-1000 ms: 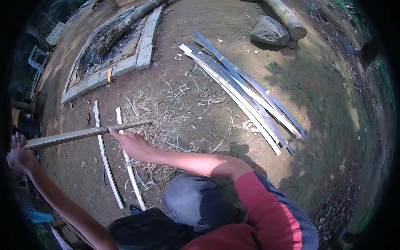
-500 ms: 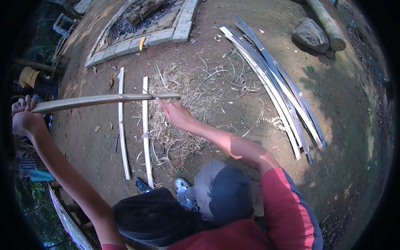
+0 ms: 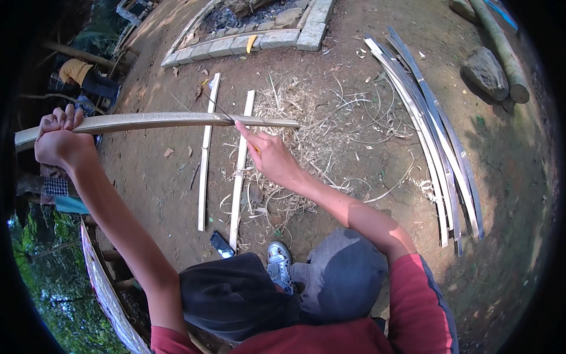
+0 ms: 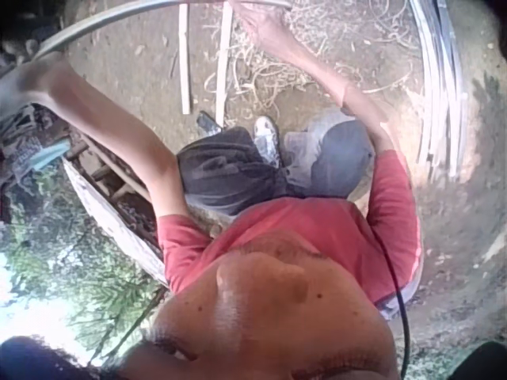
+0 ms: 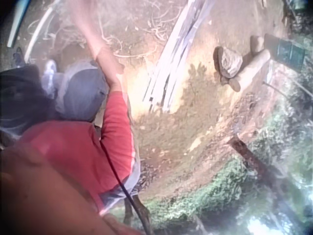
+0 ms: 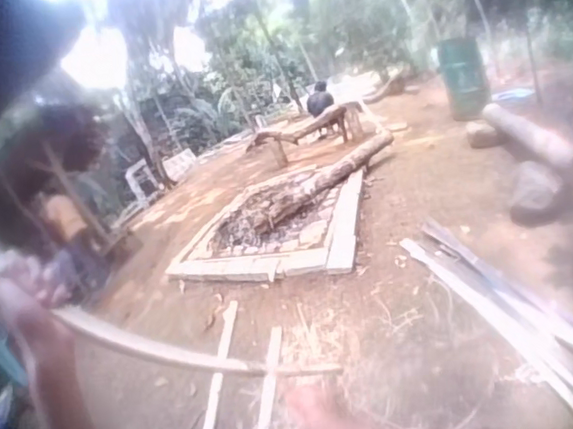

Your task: The person holds a long piece of bamboo and uses a knife to shave thin strips from the inner edge, repeatedly drawing the blade along the wood.

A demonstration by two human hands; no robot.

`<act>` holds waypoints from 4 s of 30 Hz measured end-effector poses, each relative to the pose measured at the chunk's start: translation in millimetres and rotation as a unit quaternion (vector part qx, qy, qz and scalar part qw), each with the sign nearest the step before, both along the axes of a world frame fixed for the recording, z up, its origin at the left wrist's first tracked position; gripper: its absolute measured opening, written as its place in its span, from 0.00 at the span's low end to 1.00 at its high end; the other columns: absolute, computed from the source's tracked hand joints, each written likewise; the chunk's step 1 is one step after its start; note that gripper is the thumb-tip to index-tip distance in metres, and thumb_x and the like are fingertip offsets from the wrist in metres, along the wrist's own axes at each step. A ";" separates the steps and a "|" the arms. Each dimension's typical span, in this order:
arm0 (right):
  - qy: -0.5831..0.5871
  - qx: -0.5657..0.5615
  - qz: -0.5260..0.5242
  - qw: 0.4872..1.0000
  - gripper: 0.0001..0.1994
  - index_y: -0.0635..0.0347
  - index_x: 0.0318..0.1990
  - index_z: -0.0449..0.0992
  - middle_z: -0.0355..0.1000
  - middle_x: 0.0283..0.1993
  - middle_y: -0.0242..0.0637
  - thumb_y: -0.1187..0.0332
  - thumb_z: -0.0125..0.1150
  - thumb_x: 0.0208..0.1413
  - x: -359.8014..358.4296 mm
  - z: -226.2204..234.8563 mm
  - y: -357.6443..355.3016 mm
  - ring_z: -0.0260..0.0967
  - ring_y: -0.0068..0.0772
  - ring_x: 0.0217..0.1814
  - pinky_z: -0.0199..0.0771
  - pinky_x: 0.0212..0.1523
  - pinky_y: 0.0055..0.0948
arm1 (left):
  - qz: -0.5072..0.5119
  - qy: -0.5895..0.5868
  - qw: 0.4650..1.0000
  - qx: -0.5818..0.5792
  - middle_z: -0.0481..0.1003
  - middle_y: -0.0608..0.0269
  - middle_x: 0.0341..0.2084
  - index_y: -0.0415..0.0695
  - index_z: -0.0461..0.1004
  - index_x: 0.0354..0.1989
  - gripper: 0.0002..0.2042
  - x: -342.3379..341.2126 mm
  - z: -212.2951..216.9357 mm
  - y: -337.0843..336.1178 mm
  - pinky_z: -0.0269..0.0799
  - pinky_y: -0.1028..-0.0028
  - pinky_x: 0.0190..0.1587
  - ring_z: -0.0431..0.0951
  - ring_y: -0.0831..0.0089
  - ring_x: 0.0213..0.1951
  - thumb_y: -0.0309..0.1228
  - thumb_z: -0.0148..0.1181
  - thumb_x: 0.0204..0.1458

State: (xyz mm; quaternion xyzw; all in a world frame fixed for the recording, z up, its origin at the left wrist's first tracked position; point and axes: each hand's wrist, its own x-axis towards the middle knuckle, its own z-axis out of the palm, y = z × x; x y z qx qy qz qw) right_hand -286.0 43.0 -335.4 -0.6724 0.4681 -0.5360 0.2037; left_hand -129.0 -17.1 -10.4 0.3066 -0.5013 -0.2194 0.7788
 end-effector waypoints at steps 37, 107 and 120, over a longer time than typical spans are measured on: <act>0.152 0.223 -0.145 0.952 0.23 0.58 0.64 0.65 0.77 0.33 0.49 0.76 0.50 0.60 -107.4 -199.9 -23.0 0.70 0.33 0.22 0.74 0.28 0.31 | -0.038 -0.029 0.998 -0.031 0.52 0.63 0.13 0.48 0.49 0.13 0.07 -26.3 10.1 9.3 0.47 0.76 0.20 0.50 0.75 0.17 0.23 0.40 0.29; -0.123 -0.011 0.060 0.991 0.33 0.61 0.51 0.65 0.72 0.36 0.31 0.60 0.79 0.40 -20.6 169.4 -3.2 0.72 0.20 0.35 0.73 0.32 0.22 | -0.647 -0.147 0.748 0.023 0.66 0.45 0.17 0.34 0.65 0.22 0.18 -30.0 114.3 2.9 0.73 0.56 0.26 0.68 0.51 0.19 0.34 0.44 0.20; -0.145 -0.114 -0.171 0.968 0.22 0.60 0.41 0.64 0.67 0.25 0.30 0.70 0.73 0.45 -22.9 185.4 -60.1 0.72 0.24 0.27 0.72 0.28 0.26 | -0.455 -0.076 0.887 0.028 0.74 0.52 0.26 0.40 0.72 0.29 0.23 61.4 -63.3 30.7 0.69 0.63 0.44 0.74 0.62 0.33 0.47 0.36 0.56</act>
